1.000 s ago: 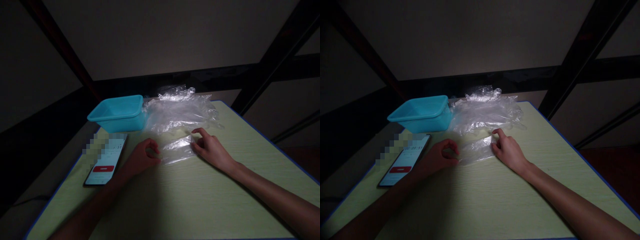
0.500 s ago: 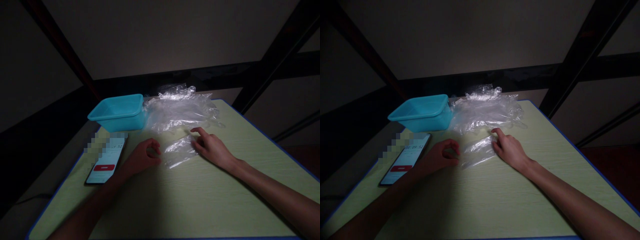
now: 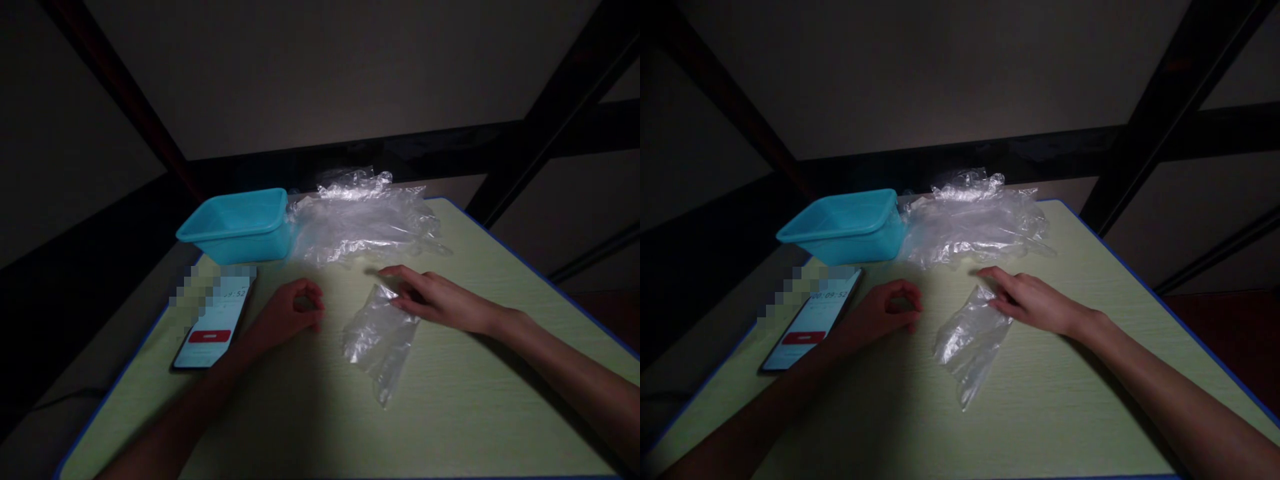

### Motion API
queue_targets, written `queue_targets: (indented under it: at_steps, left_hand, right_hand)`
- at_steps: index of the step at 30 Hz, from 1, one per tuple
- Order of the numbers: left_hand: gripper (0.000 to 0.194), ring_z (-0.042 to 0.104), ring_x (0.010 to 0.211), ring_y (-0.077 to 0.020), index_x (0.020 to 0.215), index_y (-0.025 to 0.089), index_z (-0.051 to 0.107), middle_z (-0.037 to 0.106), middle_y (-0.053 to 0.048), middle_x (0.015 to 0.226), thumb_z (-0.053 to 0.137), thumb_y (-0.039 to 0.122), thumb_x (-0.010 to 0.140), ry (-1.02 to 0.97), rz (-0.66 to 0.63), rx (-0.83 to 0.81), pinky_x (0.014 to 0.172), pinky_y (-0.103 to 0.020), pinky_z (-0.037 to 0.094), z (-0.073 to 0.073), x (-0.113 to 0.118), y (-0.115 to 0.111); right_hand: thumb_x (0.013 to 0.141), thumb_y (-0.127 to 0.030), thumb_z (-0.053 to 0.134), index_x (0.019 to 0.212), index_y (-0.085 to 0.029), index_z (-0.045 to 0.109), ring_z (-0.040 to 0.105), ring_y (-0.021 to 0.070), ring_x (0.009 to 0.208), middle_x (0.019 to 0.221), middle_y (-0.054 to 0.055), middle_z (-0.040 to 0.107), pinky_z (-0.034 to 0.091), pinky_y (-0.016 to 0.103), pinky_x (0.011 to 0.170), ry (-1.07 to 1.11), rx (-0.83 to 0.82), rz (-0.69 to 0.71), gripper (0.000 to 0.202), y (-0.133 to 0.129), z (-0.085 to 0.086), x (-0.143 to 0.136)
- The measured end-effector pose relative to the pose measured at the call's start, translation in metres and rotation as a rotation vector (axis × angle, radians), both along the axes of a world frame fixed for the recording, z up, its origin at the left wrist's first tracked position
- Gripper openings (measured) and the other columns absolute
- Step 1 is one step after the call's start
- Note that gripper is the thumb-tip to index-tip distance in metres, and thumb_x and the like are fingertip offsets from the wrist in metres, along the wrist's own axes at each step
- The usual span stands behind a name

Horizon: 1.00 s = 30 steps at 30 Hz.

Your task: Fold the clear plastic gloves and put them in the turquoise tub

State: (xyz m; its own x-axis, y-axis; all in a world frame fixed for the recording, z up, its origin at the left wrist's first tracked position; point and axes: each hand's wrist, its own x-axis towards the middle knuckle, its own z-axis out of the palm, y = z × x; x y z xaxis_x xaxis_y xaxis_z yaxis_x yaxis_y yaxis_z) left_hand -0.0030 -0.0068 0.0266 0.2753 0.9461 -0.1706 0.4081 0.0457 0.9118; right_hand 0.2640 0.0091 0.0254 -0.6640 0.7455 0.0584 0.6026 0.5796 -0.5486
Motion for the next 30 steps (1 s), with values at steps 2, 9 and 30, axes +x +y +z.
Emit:
queue_targets:
  at_steps: [2, 9, 30]
  left_hand:
    - [0.015, 0.059, 0.047, -0.0081, 0.076, 0.014, 0.051, 0.058, 0.003, 0.074, 0.059, 0.014, 0.063, 0.005, 0.008, 0.012, 0.047, -0.02, 0.043, 0.0, 0.001, 0.0]
    - [0.003, 0.053, 0.05, -0.0074, 0.071, 0.015, 0.053, 0.055, 0.004, 0.063, 0.055, 0.016, 0.069, 0.037, 0.053, 0.159, 0.047, -0.017, 0.038, -0.007, 0.01, -0.005]
    - [0.005, 0.051, 0.058, -0.0102, 0.069, 0.015, 0.055, 0.055, 0.002, 0.063, 0.053, 0.02, 0.069, 0.051, 0.012, 0.23, 0.052, -0.019, 0.038, -0.015, 0.012, -0.002]
  right_hand:
    - [0.087, -0.027, 0.044, 0.125, -0.013, 0.038, 0.049, 0.0125, 0.051, 0.062, -0.002, 0.052, 0.034, 0.024, 0.049, 0.005, -0.009, -0.017, 0.041, -0.001, 0.001, 0.0]
    - [0.084, -0.031, 0.046, 0.1, -0.016, 0.047, 0.045, 0.0122, 0.049, 0.057, -0.003, 0.052, 0.033, 0.024, 0.047, 0.095, -0.037, -0.245, 0.023, -0.004, -0.003, -0.006]
    - [0.081, -0.026, 0.042, 0.064, -0.019, 0.044, 0.044, 0.0128, 0.049, 0.055, 0.001, 0.049, 0.027, 0.026, 0.049, -0.095, 0.043, -0.4, 0.018, -0.004, -0.003, -0.017]
